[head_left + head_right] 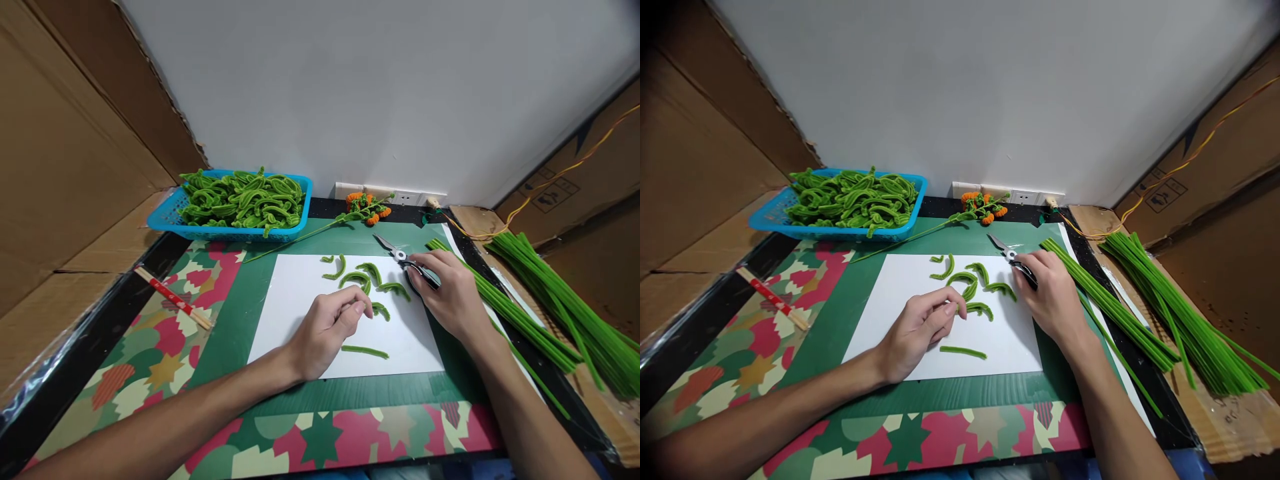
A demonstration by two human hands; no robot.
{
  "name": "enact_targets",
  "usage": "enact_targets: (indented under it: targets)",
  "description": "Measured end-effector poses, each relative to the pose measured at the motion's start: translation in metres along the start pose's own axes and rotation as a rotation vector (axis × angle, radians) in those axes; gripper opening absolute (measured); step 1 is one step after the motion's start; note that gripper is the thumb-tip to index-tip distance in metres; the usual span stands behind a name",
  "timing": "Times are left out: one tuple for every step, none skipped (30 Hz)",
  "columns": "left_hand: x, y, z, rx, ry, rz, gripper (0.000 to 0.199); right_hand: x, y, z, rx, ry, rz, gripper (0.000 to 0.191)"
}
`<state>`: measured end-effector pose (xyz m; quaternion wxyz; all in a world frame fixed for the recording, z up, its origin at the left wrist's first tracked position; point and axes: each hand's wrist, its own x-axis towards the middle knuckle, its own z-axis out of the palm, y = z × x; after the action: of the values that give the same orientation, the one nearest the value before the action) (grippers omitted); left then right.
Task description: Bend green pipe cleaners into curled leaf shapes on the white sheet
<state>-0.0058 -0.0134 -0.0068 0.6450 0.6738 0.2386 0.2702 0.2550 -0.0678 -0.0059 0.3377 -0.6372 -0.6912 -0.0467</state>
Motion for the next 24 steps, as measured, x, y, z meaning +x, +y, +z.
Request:
enact_targets:
  targets:
    - [0.0,0.0,0.0,-0.002,0.01,-0.001,0.037,0.0,-0.008,-0.001,0.078,0.03,-0.095,0.013]
    - [0.0,-0.001,0.0,0.0,0.02,-0.002,0.036,0.0,-0.016,-0.001,0.153,0.038,-0.2,0.013]
    - [0.0,-0.001,0.0,0.007,0.03,-0.003,0.036,0.0,-0.025,-0.001,0.215,0.032,-0.281,0.015]
    - [0.0,-0.002,0.0,0.015,0.04,-0.006,0.035,-0.001,-0.033,0.0,0.259,0.019,-0.332,0.017]
    - [0.0,-0.002,0.0,0.025,0.05,-0.008,0.034,-0.002,-0.04,0.002,0.291,0.008,-0.364,0.021]
    - [-0.001,-0.002,0.0,0.035,0.061,-0.011,0.032,-0.004,-0.046,0.005,0.313,-0.001,-0.395,0.023]
    - [-0.001,-0.002,0.0,0.05,0.072,-0.011,0.031,-0.006,-0.051,0.008,0.326,-0.009,-0.418,0.025]
    - [-0.002,-0.002,0.0,0.068,0.083,-0.006,0.029,-0.008,-0.053,0.012,0.332,-0.007,-0.431,0.027]
    - [-0.002,-0.002,0.0,0.088,0.091,0.004,0.028,-0.01,-0.055,0.016,0.333,-0.005,-0.438,0.028]
    - [-0.003,-0.001,0.001,0.107,0.091,0.016,0.028,-0.011,-0.056,0.02,0.33,-0.007,-0.439,0.027]
    - [-0.003,0.0,0.001,0.125,0.082,0.028,0.028,-0.012,-0.056,0.023,0.327,-0.008,-0.437,0.026]
    - [-0.004,0.001,0.001,0.14,0.067,0.039,0.029,-0.013,-0.056,0.026,0.324,-0.009,-0.432,0.025]
    - [-0.004,0.003,0.001,0.153,0.048,0.047,0.029,-0.014,-0.057,0.028,0.32,-0.008,-0.424,0.023]
    - [-0.004,0.004,0.002,0.162,0.029,0.055,0.029,-0.014,-0.057,0.029,0.319,-0.002,-0.415,0.023]
    - [-0.004,0.005,0.002,0.169,0.014,0.063,0.029,-0.013,-0.058,0.029,0.319,0.007,-0.406,0.022]
    - [-0.005,0.005,0.002,0.175,0.005,0.071,0.029,-0.013,-0.059,0.029,0.321,0.013,-0.399,0.022]
    - [-0.005,0.006,0.002,0.182,0.002,0.079,0.029,-0.013,-0.061,0.028,0.322,0.019,-0.394,0.023]
    - [-0.005,0.006,0.001,0.19,0.001,0.085,0.029,-0.012,-0.062,0.028,0.324,0.022,-0.393,0.023]
    - [-0.005,0.006,0.001,0.2,0.003,0.087,0.029,-0.012,-0.063,0.027,0.325,0.026,-0.394,0.024]
    - [-0.005,0.006,0.001,0.209,0.007,0.086,0.028,-0.012,-0.063,0.027,0.325,0.028,-0.395,0.025]
    - [-0.005,0.006,0.001,0.215,0.011,0.081,0.028,-0.012,-0.064,0.026,0.327,0.03,-0.394,0.027]
    - [-0.004,0.007,0.001,0.218,0.015,0.078,0.028,-0.011,-0.064,0.026,0.331,0.032,-0.388,0.028]
    - [-0.004,0.007,0.001,0.221,0.015,0.076,0.028,-0.011,-0.064,0.025,0.337,0.03,-0.382,0.029]
    - [-0.004,0.007,0.0,0.227,0.01,0.072,0.028,-0.011,-0.064,0.025,0.342,0.027,-0.377,0.029]
